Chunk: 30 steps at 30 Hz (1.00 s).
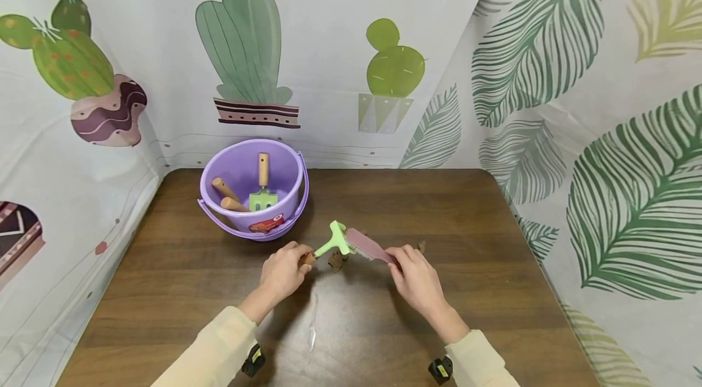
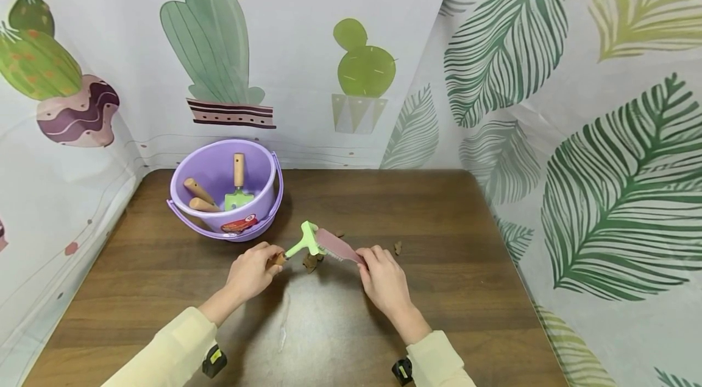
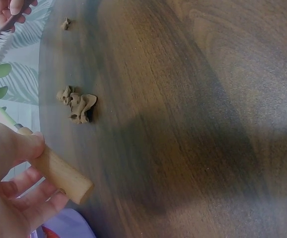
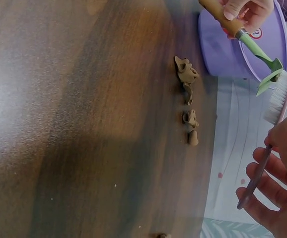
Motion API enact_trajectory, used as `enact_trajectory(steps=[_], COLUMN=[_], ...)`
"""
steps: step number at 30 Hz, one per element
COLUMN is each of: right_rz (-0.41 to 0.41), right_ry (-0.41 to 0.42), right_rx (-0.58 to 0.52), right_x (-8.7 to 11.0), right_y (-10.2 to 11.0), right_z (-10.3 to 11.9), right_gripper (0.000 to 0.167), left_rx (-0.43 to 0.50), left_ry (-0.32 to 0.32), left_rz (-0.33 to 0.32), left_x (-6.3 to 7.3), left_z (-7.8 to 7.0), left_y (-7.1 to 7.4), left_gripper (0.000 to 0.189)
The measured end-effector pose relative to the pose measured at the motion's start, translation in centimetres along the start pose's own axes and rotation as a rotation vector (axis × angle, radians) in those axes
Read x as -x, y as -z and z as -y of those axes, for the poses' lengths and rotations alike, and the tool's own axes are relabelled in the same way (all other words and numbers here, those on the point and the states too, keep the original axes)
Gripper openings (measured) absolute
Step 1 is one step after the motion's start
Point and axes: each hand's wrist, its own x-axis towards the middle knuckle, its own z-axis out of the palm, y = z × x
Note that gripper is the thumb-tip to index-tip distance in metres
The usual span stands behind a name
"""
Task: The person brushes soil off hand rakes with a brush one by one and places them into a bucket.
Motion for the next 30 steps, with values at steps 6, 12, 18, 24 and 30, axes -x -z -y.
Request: enact_trajectory(steps=[6, 12, 18, 24, 30], right_rz=[-0.001, -0.002, -0.001, 0.001, -0.013], right_ry=[-0.017, -0.019, -0.033, -0.021, -0.024], right_rx=[-0.010, -0.013, 0.027, 0.052, 0.048], right_x=[0.3, 0.6, 1.2, 1.5, 0.9], right_y=[-0.2, -0.3, -0.4, -0.4, 0.1], right_z=[-0.1, -0.5, -1.3, -1.8, -1.5], right_gripper=[0.028, 0.026, 0.026, 0.024, 0.025], left_rx=[-0.002, 0.000, 0.001, 0.000, -0.009], left_ry=[-0.004, -0.007, -0.010, 0.001, 0.011], left_rz=[0.004, 0.006, -0.007, 0.006, 0.037], left_x=[0.0, 0.0, 0.0, 0.0, 0.0], left_z=[-0.1, 0.0, 0.3, 0.3, 0.4], left_y=[0.0, -0.1, 0.3, 0.7, 0.6], left_gripper=[0.028, 0.028, 0.029, 0.030, 0.028])
